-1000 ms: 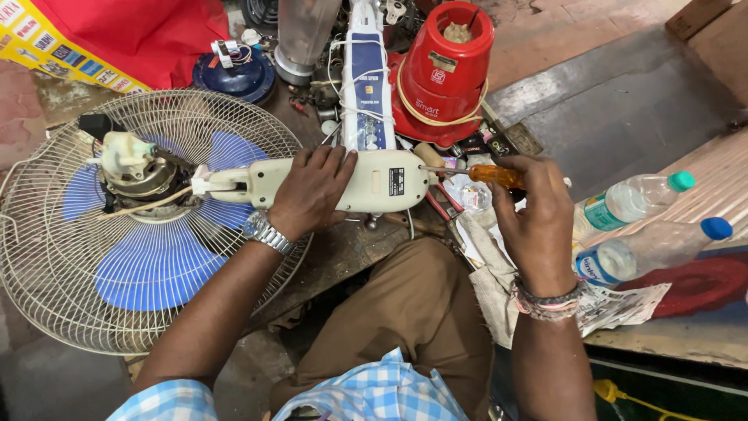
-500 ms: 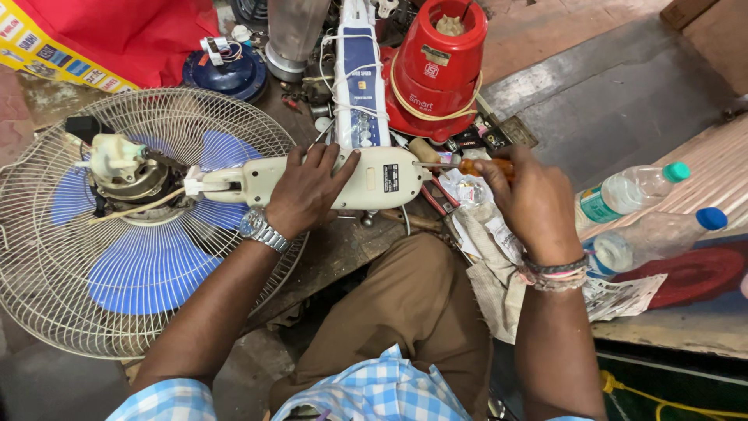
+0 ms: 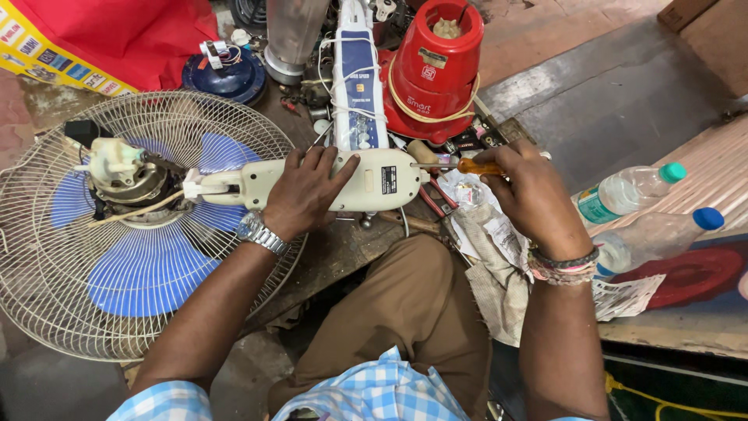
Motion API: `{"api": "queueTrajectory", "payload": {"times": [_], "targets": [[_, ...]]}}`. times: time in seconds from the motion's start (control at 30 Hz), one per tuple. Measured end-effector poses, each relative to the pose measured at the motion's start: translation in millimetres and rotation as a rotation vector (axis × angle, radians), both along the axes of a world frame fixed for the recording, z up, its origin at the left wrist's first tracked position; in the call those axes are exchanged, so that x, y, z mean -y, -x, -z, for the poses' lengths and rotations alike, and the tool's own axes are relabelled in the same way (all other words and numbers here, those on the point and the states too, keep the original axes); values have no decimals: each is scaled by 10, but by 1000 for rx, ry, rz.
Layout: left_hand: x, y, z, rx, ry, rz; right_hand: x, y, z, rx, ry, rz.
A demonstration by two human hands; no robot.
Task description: The person uses a screwdriver to remove screws from the back cover of a standing fan, detaches the cover, and then manipulates the internal wiring and components. The person continues to adjust wires and parts inside the fan housing.
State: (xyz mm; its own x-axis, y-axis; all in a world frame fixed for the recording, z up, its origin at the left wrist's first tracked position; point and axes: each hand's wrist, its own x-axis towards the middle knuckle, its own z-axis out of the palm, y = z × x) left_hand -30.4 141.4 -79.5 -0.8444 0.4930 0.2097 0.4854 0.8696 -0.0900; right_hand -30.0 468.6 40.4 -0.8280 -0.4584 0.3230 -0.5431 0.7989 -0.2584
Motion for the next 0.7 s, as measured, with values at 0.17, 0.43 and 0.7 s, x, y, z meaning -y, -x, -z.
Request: {"api": "queueTrajectory", "payload": {"times": [0.17,0.43,0.7], "targets": [[10,-1,-3,-6,0,5,97,-9,23,200,186,417],[-28,69,58,45,23,6,1,95,-18,66,-54,134],[21,61,40,-4,-21,4,144,96,-17,-85,48,99]]}}
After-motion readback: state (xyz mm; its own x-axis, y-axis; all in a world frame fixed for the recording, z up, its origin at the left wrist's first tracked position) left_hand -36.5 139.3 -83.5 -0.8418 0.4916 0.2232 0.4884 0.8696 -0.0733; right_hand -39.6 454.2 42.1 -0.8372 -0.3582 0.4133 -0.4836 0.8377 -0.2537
